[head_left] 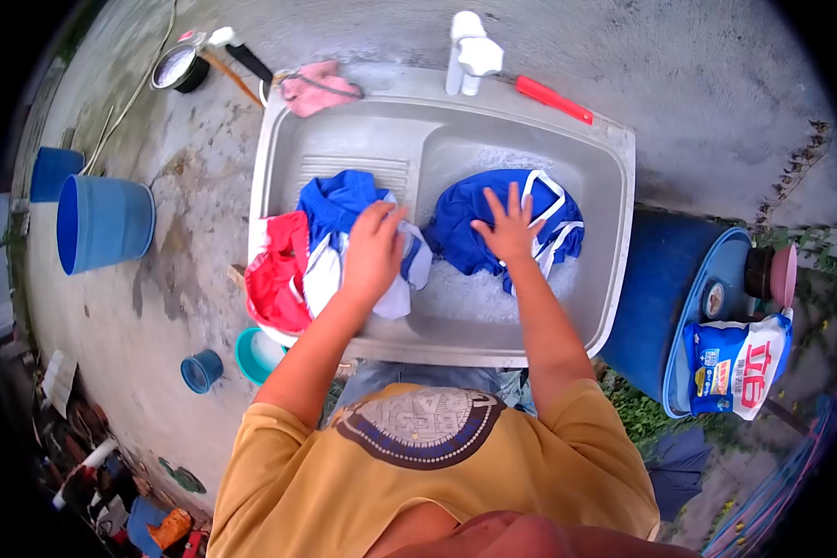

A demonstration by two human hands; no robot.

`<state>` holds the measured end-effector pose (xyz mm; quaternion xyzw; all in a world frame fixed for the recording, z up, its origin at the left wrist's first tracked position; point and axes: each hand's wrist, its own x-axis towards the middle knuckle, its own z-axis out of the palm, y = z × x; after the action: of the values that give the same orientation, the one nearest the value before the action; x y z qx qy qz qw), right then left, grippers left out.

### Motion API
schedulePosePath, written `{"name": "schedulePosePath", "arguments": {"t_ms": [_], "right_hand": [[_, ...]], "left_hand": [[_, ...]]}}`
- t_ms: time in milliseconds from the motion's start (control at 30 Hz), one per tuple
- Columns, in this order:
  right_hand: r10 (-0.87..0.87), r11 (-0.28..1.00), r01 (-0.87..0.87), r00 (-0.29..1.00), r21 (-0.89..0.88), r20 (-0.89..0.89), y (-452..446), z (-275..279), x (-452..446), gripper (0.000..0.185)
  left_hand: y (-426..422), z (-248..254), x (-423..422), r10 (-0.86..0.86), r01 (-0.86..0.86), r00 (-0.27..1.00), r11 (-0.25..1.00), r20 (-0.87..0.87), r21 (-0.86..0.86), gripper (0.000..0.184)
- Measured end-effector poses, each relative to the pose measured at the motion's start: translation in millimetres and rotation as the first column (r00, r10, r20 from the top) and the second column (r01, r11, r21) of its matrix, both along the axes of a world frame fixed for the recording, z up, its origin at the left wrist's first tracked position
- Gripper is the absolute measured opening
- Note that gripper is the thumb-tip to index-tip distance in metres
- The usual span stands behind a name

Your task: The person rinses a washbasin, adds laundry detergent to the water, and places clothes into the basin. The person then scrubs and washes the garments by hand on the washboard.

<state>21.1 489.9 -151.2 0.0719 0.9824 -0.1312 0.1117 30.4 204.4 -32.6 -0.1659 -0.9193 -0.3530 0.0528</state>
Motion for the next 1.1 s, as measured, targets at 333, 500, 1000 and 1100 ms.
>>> {"name": "schedulePosePath", "arguments": {"t_ms": [333, 500, 1000, 1100], "right_hand": [[0.254, 0.948, -0.224, 0.960, -0.226, 0.114, 17.8, -61.5, -5.5, 0.060], [0.052, 0.997, -0.043, 0.989, 0.065, -0.139, 47.5, -38.6, 13.5, 0.067], [0.083, 0.986, -0.077, 0.996, 0.148, -0.031, 52.8, -97.2, 7.1, 0.063], [0.108, 0.992, -0.120, 0.960, 0.032, 0.258, 49.1, -43.7, -9.7, 0.062]], "left_hand": [[136.5, -137.4, -7.0, -0.214, 0.411, 0.830, 0.859, 0.515, -0.305, 0.107], [154.9, -162.1, -15.4, -0.061, 0.375, 0.813, 0.815, 0.579, -0.442, 0.123], [168.5, -211.6, -8.9, -0.026, 0.449, 0.817, 0.655, 0.576, -0.608, 0.089], [156.0, -154.6, -24.2, -0.146, 0.534, 0.703, 0.755, 0.696, -0.381, 0.055]]}}
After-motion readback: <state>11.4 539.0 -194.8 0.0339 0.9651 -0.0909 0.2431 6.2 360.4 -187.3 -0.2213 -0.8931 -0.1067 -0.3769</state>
